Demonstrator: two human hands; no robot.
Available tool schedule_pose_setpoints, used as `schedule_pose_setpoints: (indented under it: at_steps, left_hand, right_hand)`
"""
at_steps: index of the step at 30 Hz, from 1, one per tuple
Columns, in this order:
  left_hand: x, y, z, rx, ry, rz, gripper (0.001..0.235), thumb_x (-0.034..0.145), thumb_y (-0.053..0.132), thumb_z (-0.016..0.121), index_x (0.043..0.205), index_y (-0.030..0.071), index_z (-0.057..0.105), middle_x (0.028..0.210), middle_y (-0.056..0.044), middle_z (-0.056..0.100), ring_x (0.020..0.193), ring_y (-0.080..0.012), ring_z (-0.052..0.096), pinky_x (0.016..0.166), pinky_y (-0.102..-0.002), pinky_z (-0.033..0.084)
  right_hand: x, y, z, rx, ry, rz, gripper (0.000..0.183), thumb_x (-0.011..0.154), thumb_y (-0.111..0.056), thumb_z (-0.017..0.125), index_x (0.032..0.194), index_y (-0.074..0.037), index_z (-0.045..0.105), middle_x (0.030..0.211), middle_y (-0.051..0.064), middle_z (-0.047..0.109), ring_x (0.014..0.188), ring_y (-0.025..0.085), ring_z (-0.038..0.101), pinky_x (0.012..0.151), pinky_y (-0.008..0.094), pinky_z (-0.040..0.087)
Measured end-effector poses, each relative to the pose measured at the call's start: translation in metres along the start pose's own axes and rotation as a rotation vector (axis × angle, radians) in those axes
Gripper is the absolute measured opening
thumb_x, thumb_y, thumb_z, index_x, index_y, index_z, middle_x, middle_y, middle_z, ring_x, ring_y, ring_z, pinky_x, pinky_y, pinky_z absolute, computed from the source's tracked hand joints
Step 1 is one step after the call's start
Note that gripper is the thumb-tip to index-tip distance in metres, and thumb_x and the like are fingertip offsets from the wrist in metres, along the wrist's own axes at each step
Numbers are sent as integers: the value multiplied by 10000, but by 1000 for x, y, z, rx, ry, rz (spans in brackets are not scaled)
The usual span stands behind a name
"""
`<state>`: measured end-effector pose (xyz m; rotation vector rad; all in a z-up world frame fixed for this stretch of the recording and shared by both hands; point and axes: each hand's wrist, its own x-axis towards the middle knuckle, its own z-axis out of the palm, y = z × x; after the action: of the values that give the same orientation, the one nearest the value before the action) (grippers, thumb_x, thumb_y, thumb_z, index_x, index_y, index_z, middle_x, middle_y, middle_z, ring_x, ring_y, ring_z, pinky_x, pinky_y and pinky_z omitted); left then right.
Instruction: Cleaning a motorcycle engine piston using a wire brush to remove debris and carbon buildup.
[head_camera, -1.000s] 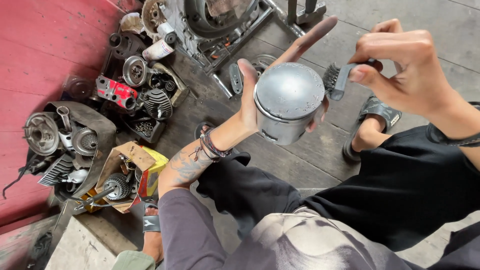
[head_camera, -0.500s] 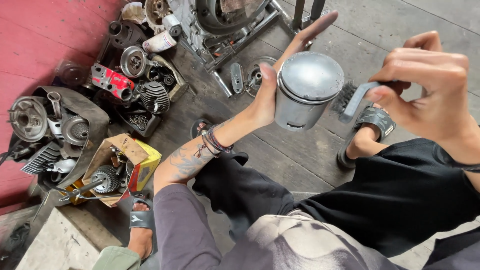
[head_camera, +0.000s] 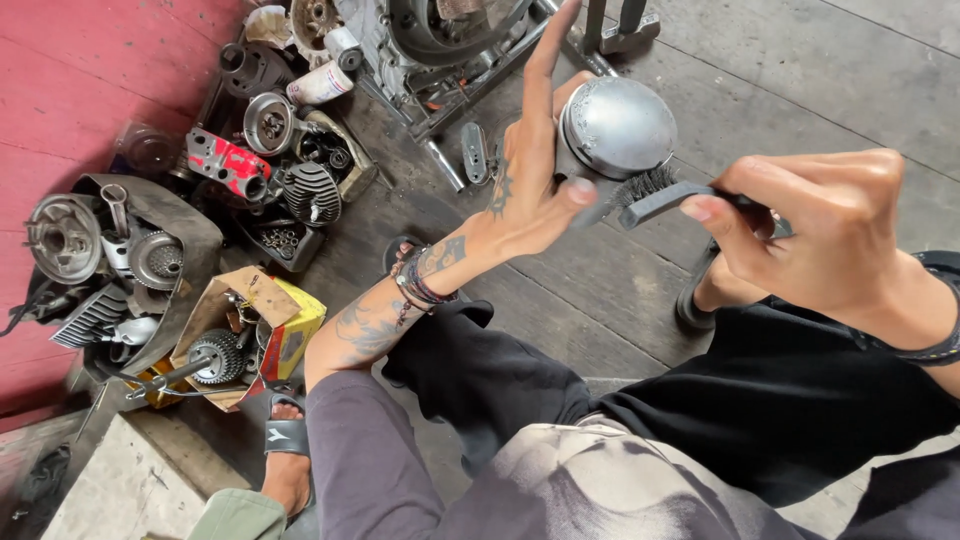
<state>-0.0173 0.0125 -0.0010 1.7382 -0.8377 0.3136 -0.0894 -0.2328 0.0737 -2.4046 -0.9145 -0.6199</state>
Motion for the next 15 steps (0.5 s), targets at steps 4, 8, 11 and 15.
schedule_pose_setpoints:
  at_steps: [4, 8, 11, 15]
  left_hand:
    - [8, 12, -3, -152, -66, 57, 1513, 677, 568, 1033, 1683, 219, -43, 1349, -62, 694, 1203, -208, 769, 1140, -345, 607]
    - [7, 9, -4, -263, -158, -7, 1528, 687, 319, 1039, 1675, 234, -124, 1423, -100, 622, 1275, -262, 717, 1145, -387, 598]
    - [11, 11, -9, -214, -95, -26, 1444, 700, 203, 1002, 1666, 198, -73, 1381, -105, 673, 1254, -275, 734, 1131, -384, 598]
    - [14, 9, -13, -95, 27, -29, 1318, 655, 159, 958, 1648, 143, 92, 1286, -79, 698, 1178, -244, 745, 1048, -340, 624]
  right_hand:
    - [-5, 16, -1, -43, 10, -9, 393, 1064, -103, 775, 710, 33, 671, 521, 19, 518, 395, 160, 340, 456, 302, 221]
    - [1, 27, -2, 18, 15, 125, 321, 1083, -85, 758, 818, 89, 703, 561, 67, 526, 441, 184, 362, 495, 317, 271]
    - [6, 33, 1, 79, 3, 171, 268, 1062, -43, 740, 835, 84, 677, 558, 60, 514, 439, 161, 364, 480, 291, 271]
    - [12, 37, 2, 122, 40, 222, 209, 1030, -2, 776, 877, 98, 675, 620, 77, 568, 484, 156, 413, 507, 265, 310]
